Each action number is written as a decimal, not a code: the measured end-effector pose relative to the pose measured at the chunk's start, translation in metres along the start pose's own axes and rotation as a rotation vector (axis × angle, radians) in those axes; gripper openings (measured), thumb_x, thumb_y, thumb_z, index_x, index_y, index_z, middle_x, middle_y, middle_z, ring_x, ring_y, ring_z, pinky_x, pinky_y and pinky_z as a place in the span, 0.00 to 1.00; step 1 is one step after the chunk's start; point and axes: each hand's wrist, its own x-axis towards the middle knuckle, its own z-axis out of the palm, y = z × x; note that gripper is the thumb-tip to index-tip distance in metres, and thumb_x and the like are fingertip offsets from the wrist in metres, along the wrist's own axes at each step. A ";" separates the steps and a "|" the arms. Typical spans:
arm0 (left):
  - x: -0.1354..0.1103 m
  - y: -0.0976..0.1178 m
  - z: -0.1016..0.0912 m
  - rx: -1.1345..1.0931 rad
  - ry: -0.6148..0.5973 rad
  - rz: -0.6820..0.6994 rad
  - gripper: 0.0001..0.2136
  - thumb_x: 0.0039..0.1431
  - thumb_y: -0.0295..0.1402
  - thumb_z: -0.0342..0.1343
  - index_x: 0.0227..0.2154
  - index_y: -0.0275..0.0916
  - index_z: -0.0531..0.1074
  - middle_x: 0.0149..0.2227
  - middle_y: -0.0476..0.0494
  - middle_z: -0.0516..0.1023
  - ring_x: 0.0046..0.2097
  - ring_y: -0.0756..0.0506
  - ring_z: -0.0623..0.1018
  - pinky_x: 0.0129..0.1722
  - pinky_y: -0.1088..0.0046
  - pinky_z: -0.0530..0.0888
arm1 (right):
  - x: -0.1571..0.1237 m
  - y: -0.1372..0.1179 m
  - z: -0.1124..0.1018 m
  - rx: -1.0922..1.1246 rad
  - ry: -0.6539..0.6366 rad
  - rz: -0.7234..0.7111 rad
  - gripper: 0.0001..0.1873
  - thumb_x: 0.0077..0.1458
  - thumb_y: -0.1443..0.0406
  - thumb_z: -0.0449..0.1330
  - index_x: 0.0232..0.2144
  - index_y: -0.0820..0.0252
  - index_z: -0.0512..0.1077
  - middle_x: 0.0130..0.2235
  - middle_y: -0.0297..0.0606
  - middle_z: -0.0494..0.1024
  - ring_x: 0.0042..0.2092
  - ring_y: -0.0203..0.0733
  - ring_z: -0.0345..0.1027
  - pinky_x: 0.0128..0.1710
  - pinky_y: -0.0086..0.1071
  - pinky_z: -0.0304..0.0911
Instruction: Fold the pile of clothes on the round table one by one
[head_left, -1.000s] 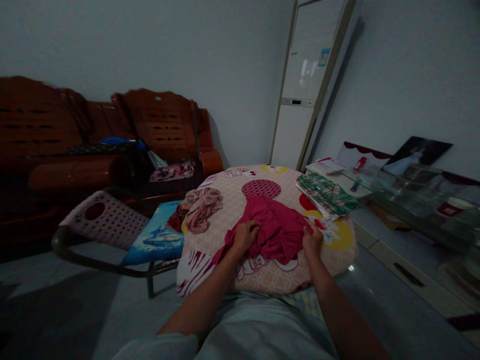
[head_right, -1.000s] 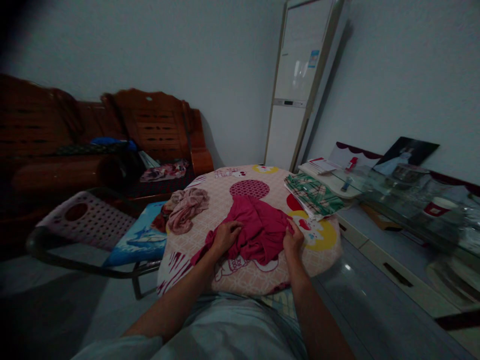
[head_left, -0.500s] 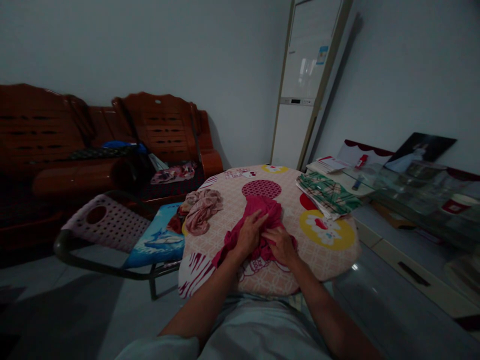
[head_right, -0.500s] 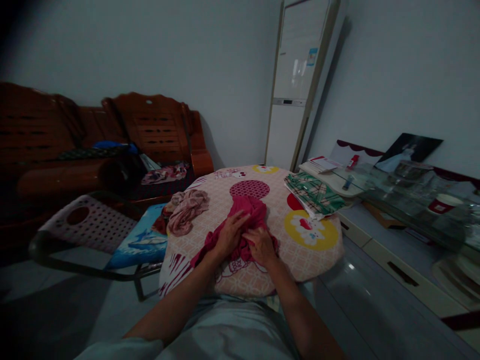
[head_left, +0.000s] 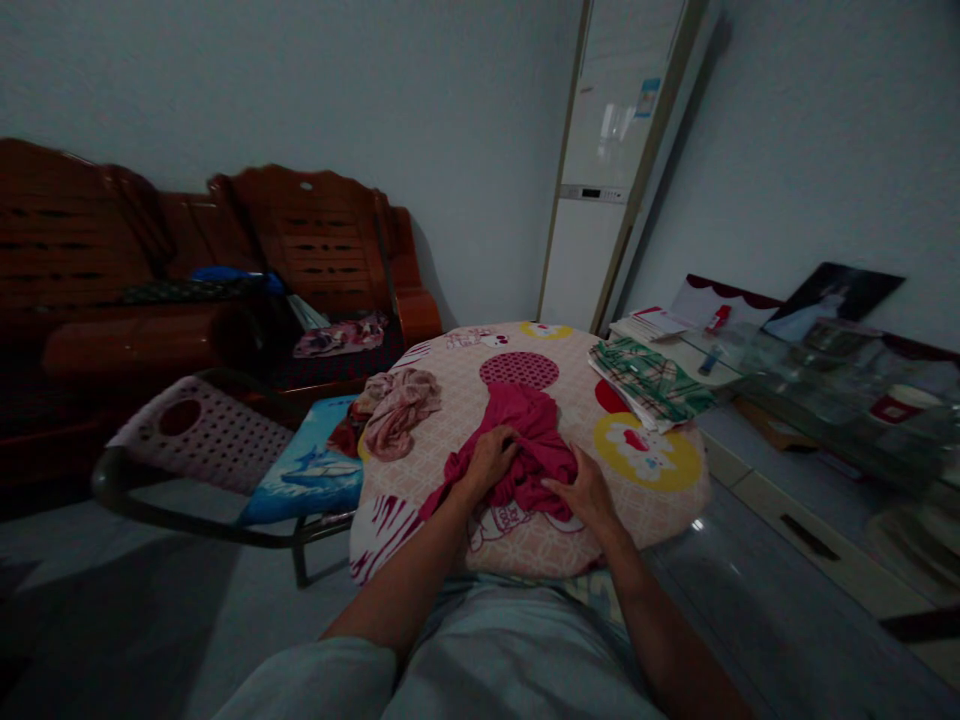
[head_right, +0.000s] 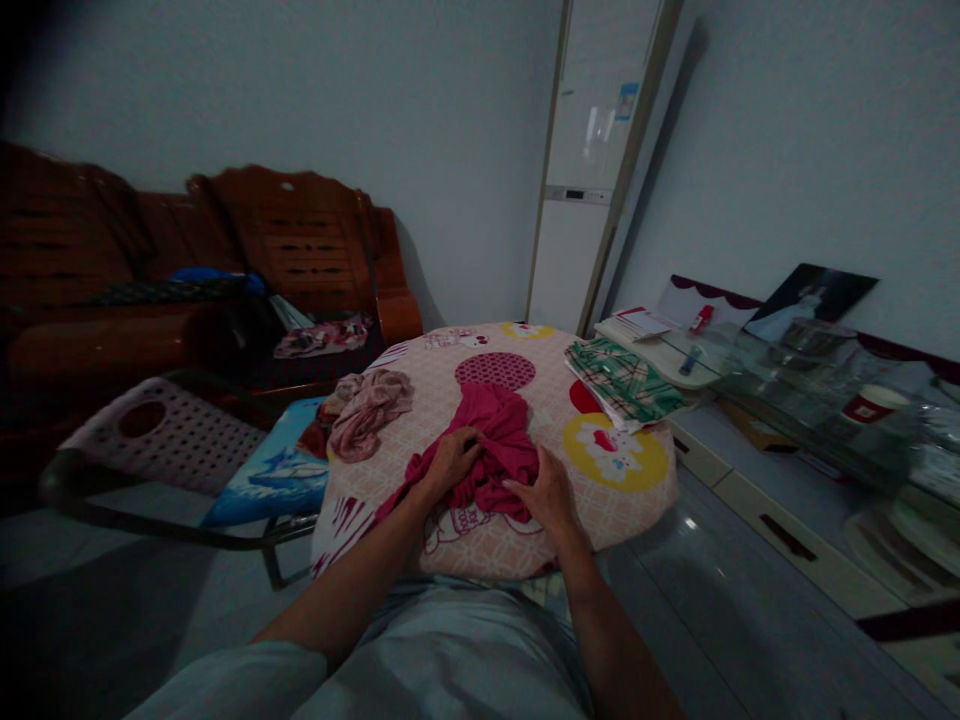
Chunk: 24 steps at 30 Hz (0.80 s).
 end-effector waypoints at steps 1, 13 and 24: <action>0.000 0.000 0.001 -0.006 0.012 -0.007 0.07 0.56 0.24 0.52 0.32 0.36 0.75 0.35 0.44 0.79 0.38 0.45 0.76 0.43 0.71 0.71 | -0.001 -0.002 0.002 -0.029 -0.017 0.015 0.37 0.44 0.56 0.68 0.55 0.66 0.67 0.54 0.55 0.73 0.56 0.57 0.66 0.56 0.49 0.61; 0.023 0.011 -0.013 -0.211 0.198 -0.212 0.06 0.52 0.26 0.55 0.30 0.36 0.77 0.31 0.47 0.81 0.33 0.47 0.77 0.36 0.74 0.72 | 0.093 -0.040 -0.034 -0.278 -0.038 -0.011 0.19 0.47 0.74 0.53 0.42 0.63 0.74 0.38 0.46 0.79 0.42 0.48 0.72 0.43 0.33 0.62; 0.056 -0.029 -0.051 0.007 0.353 -0.292 0.09 0.49 0.23 0.51 0.27 0.36 0.77 0.30 0.44 0.79 0.36 0.46 0.77 0.40 0.70 0.73 | 0.148 -0.031 -0.028 0.118 -0.086 -0.110 0.33 0.45 0.71 0.56 0.56 0.63 0.69 0.56 0.46 0.74 0.56 0.49 0.68 0.57 0.41 0.61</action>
